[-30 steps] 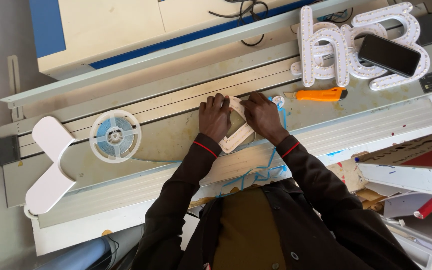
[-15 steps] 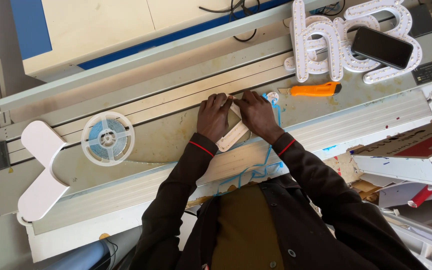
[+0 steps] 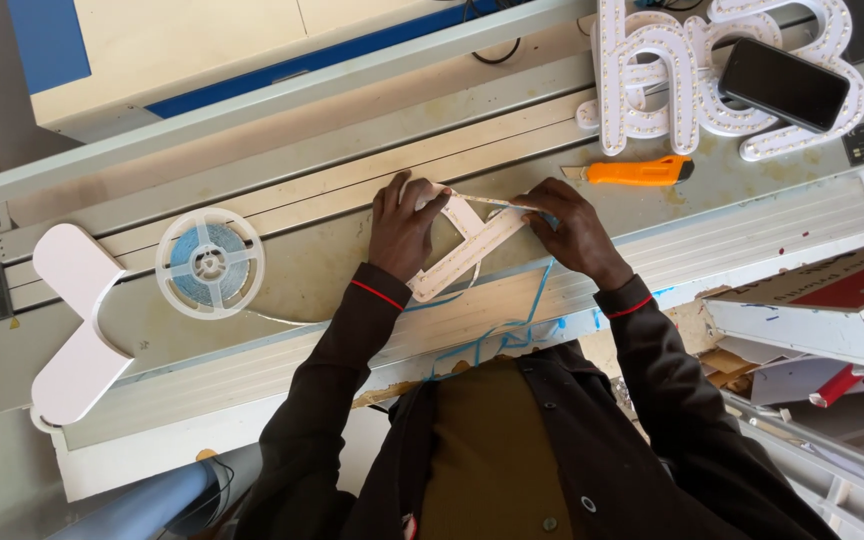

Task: Applying adhesive LED strips to the back of cut-out sign letters to create illuminated signage.

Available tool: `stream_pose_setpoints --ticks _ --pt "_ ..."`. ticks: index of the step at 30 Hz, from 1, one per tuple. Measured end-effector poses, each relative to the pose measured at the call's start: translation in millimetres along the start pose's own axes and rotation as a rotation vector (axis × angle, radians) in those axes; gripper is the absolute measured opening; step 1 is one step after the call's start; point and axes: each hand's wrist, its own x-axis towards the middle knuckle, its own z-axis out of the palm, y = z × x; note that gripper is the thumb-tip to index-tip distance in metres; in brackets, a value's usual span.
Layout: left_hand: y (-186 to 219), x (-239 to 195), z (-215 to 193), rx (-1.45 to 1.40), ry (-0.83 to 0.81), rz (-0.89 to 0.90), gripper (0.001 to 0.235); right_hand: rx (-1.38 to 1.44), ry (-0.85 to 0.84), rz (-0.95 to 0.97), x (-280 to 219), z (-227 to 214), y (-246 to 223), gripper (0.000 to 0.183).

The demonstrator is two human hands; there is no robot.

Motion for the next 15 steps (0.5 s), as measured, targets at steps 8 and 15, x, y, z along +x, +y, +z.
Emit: stream_pose_setpoints --ticks 8,15 --pt "-37.7 -15.0 20.5 -0.193 -0.138 0.046 0.056 0.276 -0.006 0.095 55.1 13.4 27.8 0.034" --pt "-46.8 -7.0 -33.0 -0.352 -0.008 0.165 0.050 0.497 -0.185 0.302 56.0 -5.6 25.8 0.035"
